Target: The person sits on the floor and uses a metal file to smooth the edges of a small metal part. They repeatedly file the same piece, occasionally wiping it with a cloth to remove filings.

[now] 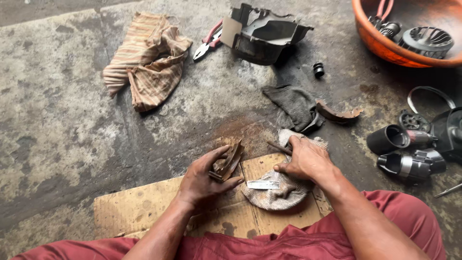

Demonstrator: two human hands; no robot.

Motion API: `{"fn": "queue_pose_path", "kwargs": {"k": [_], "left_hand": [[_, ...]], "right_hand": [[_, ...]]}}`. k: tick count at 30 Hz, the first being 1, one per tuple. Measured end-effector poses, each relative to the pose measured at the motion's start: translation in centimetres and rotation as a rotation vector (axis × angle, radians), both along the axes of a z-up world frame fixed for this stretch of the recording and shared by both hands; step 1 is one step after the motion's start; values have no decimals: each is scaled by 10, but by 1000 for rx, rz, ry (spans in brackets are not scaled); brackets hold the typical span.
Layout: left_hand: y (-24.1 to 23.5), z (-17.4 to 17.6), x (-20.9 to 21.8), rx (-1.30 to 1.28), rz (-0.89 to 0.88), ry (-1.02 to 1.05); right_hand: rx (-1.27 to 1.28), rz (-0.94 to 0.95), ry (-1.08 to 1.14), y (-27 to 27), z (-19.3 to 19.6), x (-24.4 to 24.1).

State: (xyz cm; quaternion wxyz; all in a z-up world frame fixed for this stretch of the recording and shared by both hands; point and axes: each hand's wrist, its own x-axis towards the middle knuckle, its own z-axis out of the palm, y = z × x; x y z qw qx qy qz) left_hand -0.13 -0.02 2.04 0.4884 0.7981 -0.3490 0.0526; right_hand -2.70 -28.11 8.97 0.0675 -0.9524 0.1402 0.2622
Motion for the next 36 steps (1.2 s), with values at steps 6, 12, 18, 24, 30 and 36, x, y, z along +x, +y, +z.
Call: {"fn": "queue_pose_path", "kwargs": {"k": [6, 12, 18, 24, 30, 36], "left_hand": [[9, -3, -4, 36, 111, 355], [12, -4, 4, -31, 241, 537], [4, -9, 4, 8, 316, 481], [7, -4, 7, -109, 364, 416], [-7, 2, 3, -42, 286, 546], [-14, 26, 3, -289, 281, 452]], "right_hand": [[14, -181, -89, -38, -20, 13], [336, -610, -546, -72, 28, 11], [1064, -65, -287, 47, -34, 1], [325, 764, -892, 100, -69, -14], [-46, 406, -437, 65, -20, 1], [565, 142, -865, 61, 38, -6]]}}
